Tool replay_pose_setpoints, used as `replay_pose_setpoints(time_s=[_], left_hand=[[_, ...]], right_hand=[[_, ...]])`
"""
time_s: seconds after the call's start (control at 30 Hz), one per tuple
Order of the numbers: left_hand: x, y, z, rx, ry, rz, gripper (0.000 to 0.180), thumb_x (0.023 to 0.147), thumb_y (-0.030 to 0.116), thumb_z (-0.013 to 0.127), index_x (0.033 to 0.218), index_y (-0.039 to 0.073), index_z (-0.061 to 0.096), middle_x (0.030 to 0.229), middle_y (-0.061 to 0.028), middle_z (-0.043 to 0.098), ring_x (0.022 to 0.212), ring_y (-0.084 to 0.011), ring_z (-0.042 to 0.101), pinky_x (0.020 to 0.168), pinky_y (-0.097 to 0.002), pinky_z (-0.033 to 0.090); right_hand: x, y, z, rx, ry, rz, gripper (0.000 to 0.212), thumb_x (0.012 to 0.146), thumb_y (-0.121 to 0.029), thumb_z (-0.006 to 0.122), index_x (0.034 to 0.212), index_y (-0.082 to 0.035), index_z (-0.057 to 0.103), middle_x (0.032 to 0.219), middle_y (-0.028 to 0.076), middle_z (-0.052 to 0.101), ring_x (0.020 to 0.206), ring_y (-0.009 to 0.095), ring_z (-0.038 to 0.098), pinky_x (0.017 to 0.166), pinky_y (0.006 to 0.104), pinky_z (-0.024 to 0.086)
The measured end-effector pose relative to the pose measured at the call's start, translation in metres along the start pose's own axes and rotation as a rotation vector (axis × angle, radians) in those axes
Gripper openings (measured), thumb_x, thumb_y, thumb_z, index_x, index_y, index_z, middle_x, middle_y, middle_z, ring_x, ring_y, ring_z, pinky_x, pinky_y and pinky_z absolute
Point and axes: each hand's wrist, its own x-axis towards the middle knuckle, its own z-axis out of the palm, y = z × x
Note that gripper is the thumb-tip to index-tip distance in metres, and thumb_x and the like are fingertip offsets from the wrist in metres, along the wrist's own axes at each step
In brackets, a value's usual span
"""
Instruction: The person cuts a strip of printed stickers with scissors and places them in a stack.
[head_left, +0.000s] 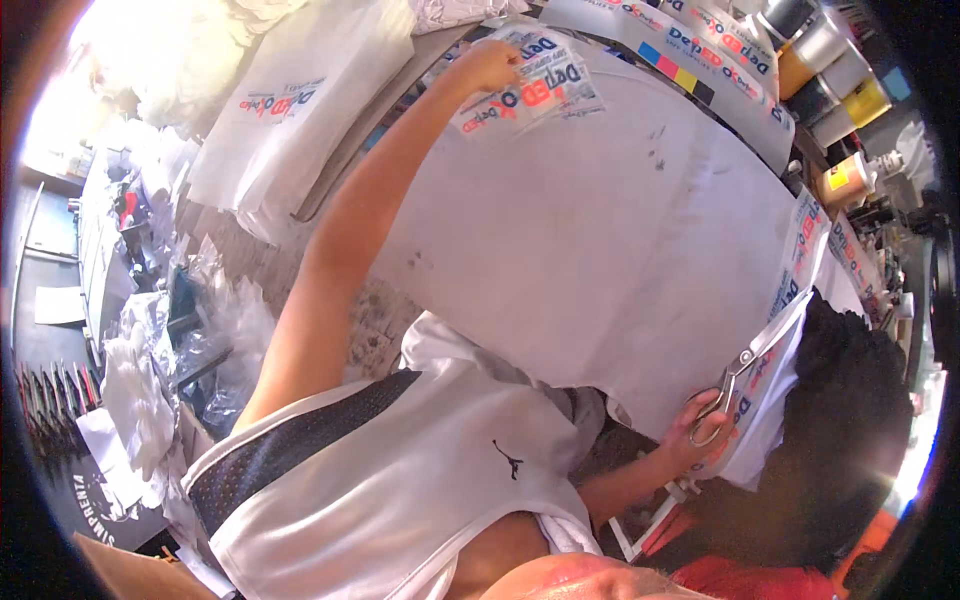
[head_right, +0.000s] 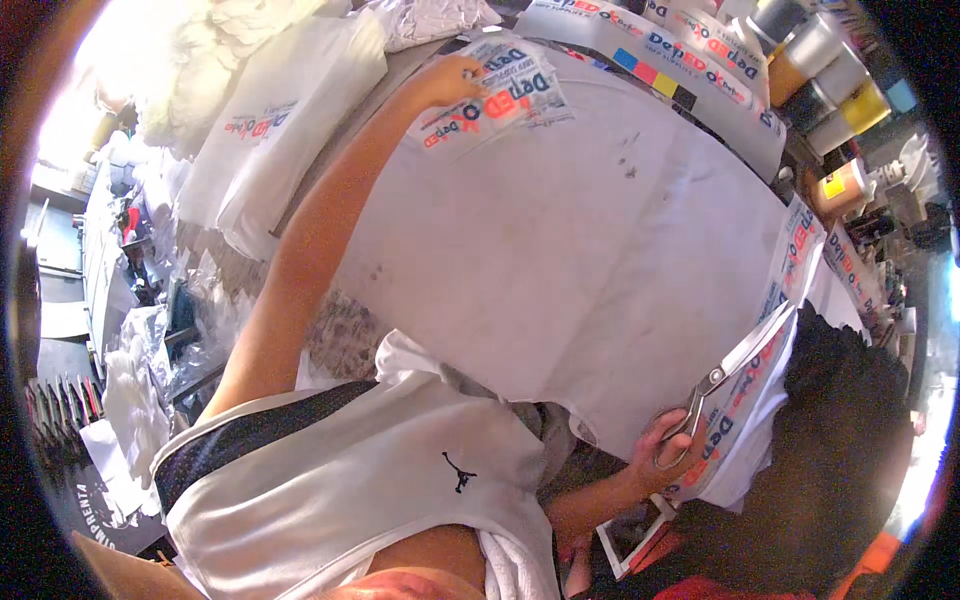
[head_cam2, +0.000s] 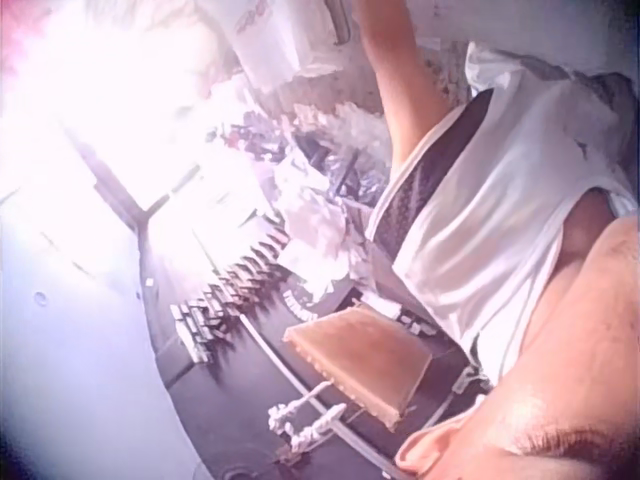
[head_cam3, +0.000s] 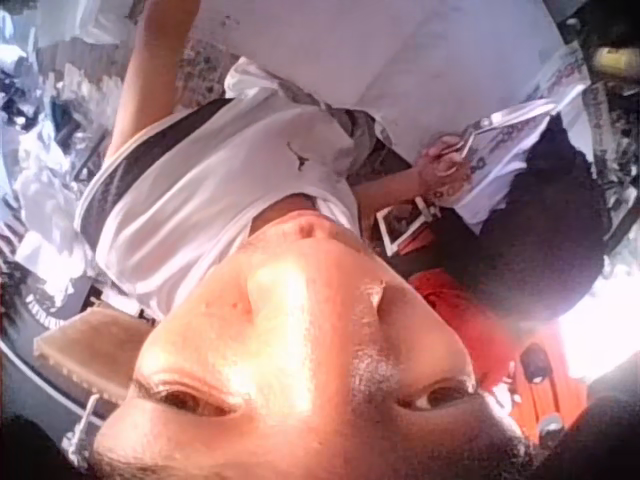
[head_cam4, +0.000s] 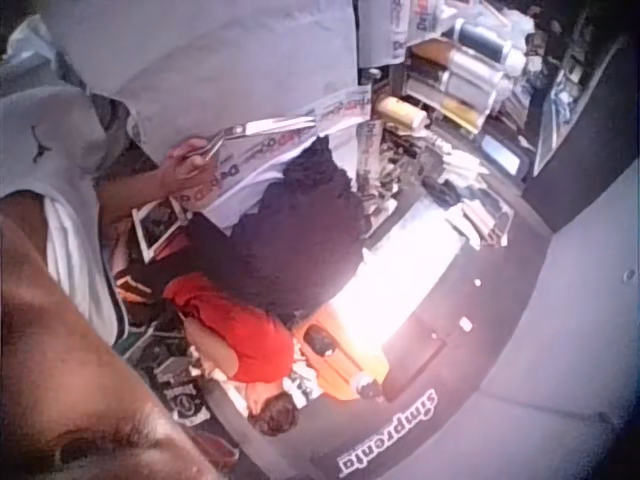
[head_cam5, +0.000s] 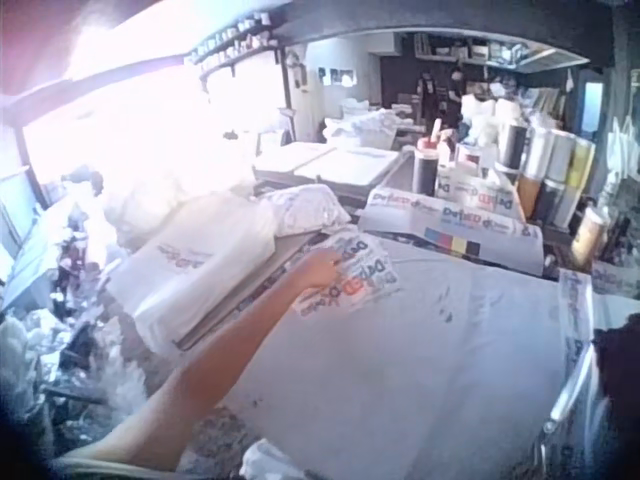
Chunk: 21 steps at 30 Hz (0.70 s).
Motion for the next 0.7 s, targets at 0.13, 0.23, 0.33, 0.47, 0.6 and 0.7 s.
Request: replay_pose_setpoints(time_s=[0.13, 0.23, 0.33, 0.47, 0.6, 0.7], left_hand=[[-0.009, 0.014, 0.017, 0.120, 0.105, -0.203, 0.044, 0.076, 0.039, 0.082, 0.115, 0.024, 0.072, 0.125, -0.0177, 0.063, 0.117, -0.0398, 0.058, 0.102, -0.0518, 0.043], [-0.009, 0.024, 0.012, 0.160, 0.079, -0.195, 0.038, 0.080, 0.034, 0.077, 0.116, 0.023, 0.073, 0.137, -0.0248, 0.051, 0.134, -0.0543, 0.034, 0.097, -0.0669, 0.037], [-0.017, 0.030, 0.016, 0.309, 0.131, -0.122, 0.037, 0.083, 0.031, 0.074, 0.118, 0.019, 0.072, 0.135, -0.0263, 0.052, 0.130, -0.0546, 0.039, 0.096, -0.0660, 0.040], [-0.032, 0.067, 0.013, -0.010, 0.051, 0.208, 0.037, 0.083, 0.037, 0.075, 0.108, 0.010, 0.071, 0.101, -0.0213, 0.066, 0.106, -0.0356, 0.060, 0.101, -0.0513, 0.040], [-0.050, 0.082, -0.008, -0.476, 0.042, 0.387, 0.034, 0.089, 0.037, 0.071, 0.100, 0.004, 0.069, 0.089, -0.0091, 0.066, 0.084, -0.0177, 0.060, 0.080, -0.0352, 0.047], [-0.029, 0.049, -0.024, -0.711, 0.078, 0.247, 0.032, 0.094, 0.035, 0.067, 0.097, 0.003, 0.067, 0.087, -0.0012, 0.064, 0.083, -0.0128, 0.057, 0.076, -0.0344, 0.045]], right_hand=[[0.001, -0.009, -0.006, 0.645, -0.181, 0.406, 0.065, 0.101, -0.057, 0.047, 0.125, 0.003, 0.054, 0.084, 0.009, 0.058, 0.058, 0.011, 0.046, 0.049, 0.0232, 0.039], [0.008, 0.002, -0.006, 0.802, -0.282, 0.385, 0.071, 0.097, -0.063, 0.049, 0.118, 0.004, 0.054, 0.080, 0.007, 0.056, 0.055, 0.010, 0.044, 0.047, 0.0224, 0.036], [0.011, -0.013, 0.009, 0.661, -0.183, 0.302, 0.070, 0.095, -0.067, 0.048, 0.103, 0.002, 0.055, 0.072, 0.004, 0.052, 0.050, 0.009, 0.042, 0.043, 0.0222, 0.032], [0.021, -0.041, -0.003, 0.596, -0.279, 0.326, 0.066, 0.098, -0.067, 0.041, 0.085, -0.003, 0.053, 0.060, 0.000, 0.045, 0.042, 0.007, 0.038, 0.039, 0.0213, 0.029], [0.022, -0.037, -0.004, 0.615, -0.311, 0.293, 0.066, 0.098, -0.067, 0.040, 0.085, -0.004, 0.053, 0.056, -0.002, 0.043, 0.041, 0.006, 0.036, 0.038, 0.0211, 0.029], [0.020, -0.042, -0.007, 0.795, -0.354, 0.400, 0.059, 0.093, -0.064, 0.056, 0.095, -0.004, 0.055, 0.064, -0.003, 0.043, 0.049, 0.004, 0.037, 0.043, 0.0192, 0.027]])
